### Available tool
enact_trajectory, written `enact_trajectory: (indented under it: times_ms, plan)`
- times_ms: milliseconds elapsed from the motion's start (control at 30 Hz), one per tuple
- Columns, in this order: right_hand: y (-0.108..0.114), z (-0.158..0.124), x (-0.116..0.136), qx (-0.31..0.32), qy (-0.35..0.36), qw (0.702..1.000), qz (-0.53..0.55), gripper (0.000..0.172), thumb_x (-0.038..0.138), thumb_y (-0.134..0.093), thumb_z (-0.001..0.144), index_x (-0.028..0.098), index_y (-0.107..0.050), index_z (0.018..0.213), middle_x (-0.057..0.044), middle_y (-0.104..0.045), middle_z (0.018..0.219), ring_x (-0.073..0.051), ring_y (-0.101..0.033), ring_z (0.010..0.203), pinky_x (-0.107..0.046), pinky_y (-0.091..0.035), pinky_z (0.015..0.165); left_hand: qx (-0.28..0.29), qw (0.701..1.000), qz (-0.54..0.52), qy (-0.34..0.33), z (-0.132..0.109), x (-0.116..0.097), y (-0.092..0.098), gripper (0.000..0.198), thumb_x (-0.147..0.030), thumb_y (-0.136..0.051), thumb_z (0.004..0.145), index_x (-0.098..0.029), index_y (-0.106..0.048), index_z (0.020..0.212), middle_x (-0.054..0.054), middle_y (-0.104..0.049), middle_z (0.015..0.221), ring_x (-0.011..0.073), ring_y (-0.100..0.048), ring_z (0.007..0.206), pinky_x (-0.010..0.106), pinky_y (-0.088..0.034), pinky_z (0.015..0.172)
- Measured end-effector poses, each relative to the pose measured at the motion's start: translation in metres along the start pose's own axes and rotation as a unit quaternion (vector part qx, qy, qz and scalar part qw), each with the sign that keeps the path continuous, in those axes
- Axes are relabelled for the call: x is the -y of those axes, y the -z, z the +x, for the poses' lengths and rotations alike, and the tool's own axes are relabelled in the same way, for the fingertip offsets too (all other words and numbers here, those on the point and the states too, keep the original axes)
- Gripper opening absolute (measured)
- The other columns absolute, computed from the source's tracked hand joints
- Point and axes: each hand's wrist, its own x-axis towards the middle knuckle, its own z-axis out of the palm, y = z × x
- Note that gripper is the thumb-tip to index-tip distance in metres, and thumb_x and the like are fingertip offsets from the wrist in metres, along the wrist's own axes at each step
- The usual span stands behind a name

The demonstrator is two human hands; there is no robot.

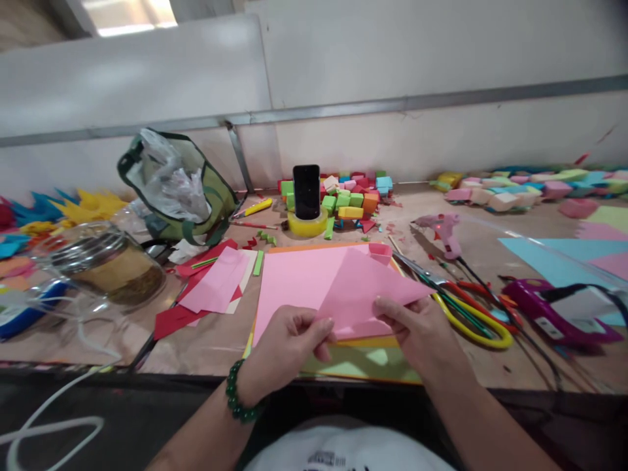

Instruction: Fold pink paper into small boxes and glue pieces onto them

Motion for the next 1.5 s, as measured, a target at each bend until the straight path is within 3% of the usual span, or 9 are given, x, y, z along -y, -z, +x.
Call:
enact_trajectory:
  times_ms: [133,267,433,567,667,800,1133,1300,1500]
  plan:
    - [0.015,0.006,0.008,-0.029,-0.011,0.999,-0.029,0.051,0.027,-0.087,0.048,0.017,-0.062,0.091,0.004,-0.063,0.058,-0.011,-0.059,0.052,-0.022,-0.049,0.053,-0.010,1.000,0.010,0.019,-0.001,0.002,0.017,0.041,-0.047,-0.054,0.081,-0.013,-0.059,0.058,-0.001,-0.051,0.045,0.0081,-0.045,0.044,0.019,-0.033,0.046]
    - [0.028,0.006,0.005,-0.001,0.074,0.961,-0.265,0.051,0.033,-0.078,0.063,0.018,-0.056,0.106,0.006,-0.060,0.057,-0.013,-0.058,0.053,-0.025,-0.046,0.054,-0.025,0.983,0.182,0.024,0.002,0.008,0.028,0.046,-0.047,-0.048,0.084,-0.014,-0.053,0.053,-0.002,-0.045,0.046,0.0094,-0.042,0.045,0.021,-0.031,0.047]
    - [0.026,0.002,-0.007,-0.002,0.189,0.750,-0.634,0.040,0.026,-0.062,0.077,0.017,-0.058,0.116,-0.001,-0.065,0.069,-0.019,-0.060,0.062,-0.031,-0.046,0.060,-0.190,0.833,0.514,-0.080,0.005,0.020,0.010,0.030,-0.030,-0.051,0.086,-0.013,-0.063,0.108,0.011,-0.064,0.090,0.0247,-0.055,0.091,0.037,-0.041,0.081]
    - [0.021,0.001,-0.011,0.082,0.377,0.606,-0.695,0.024,0.019,-0.056,0.084,0.019,-0.068,0.105,-0.011,-0.067,0.099,-0.024,-0.058,0.088,-0.036,-0.048,0.076,-0.042,0.818,0.546,-0.178,0.003,0.024,-0.016,0.057,-0.049,-0.050,0.087,-0.017,-0.046,0.133,0.014,-0.055,0.124,0.0286,-0.046,0.113,0.044,-0.037,0.095]
    - [0.018,0.002,-0.012,0.236,0.415,0.554,-0.682,0.019,0.012,-0.055,0.085,0.018,-0.069,0.097,-0.009,-0.067,0.095,-0.020,-0.055,0.085,-0.032,-0.048,0.073,0.009,0.816,0.550,-0.176,0.000,0.024,-0.023,0.076,-0.069,-0.043,0.079,-0.016,-0.046,0.133,0.014,-0.053,0.126,0.0308,-0.046,0.112,0.047,-0.035,0.095]
    - [0.022,-0.001,-0.005,0.282,0.376,0.541,-0.697,0.019,0.008,-0.056,0.083,0.018,-0.067,0.096,-0.007,-0.067,0.093,-0.019,-0.054,0.083,-0.031,-0.050,0.070,-0.006,0.813,0.563,-0.147,-0.005,0.024,-0.014,0.075,-0.070,-0.037,0.081,-0.014,-0.049,0.130,0.013,-0.057,0.122,0.0304,-0.048,0.109,0.047,-0.034,0.094]
    - [0.058,-0.020,0.006,0.201,0.354,0.597,-0.691,0.035,-0.002,-0.044,0.080,0.018,-0.067,0.098,-0.007,-0.067,0.097,-0.021,-0.058,0.085,-0.033,-0.052,0.070,-0.124,0.788,0.596,-0.086,-0.001,0.023,0.023,0.049,-0.055,-0.039,0.089,-0.015,-0.065,0.099,0.014,-0.062,0.104,0.0290,-0.054,0.099,0.046,-0.037,0.089]
    - [0.053,-0.020,0.005,0.179,0.378,0.602,-0.680,0.028,0.003,-0.045,0.085,0.018,-0.068,0.092,-0.007,-0.068,0.093,-0.020,-0.060,0.082,-0.032,-0.053,0.069,-0.096,0.830,0.542,-0.085,0.020,0.019,0.005,0.065,-0.048,-0.058,0.081,-0.012,-0.042,0.133,0.015,-0.061,0.111,0.0277,-0.055,0.103,0.040,-0.042,0.087]
    - [0.054,-0.013,0.005,0.152,0.382,0.613,-0.674,0.023,0.017,-0.045,0.091,0.016,-0.065,0.102,-0.011,-0.067,0.101,-0.022,-0.060,0.091,-0.035,-0.054,0.076,-0.099,0.868,0.484,-0.061,0.022,0.020,0.005,0.064,-0.040,-0.063,0.077,-0.011,-0.044,0.130,0.014,-0.059,0.109,0.0269,-0.055,0.105,0.041,-0.043,0.091]
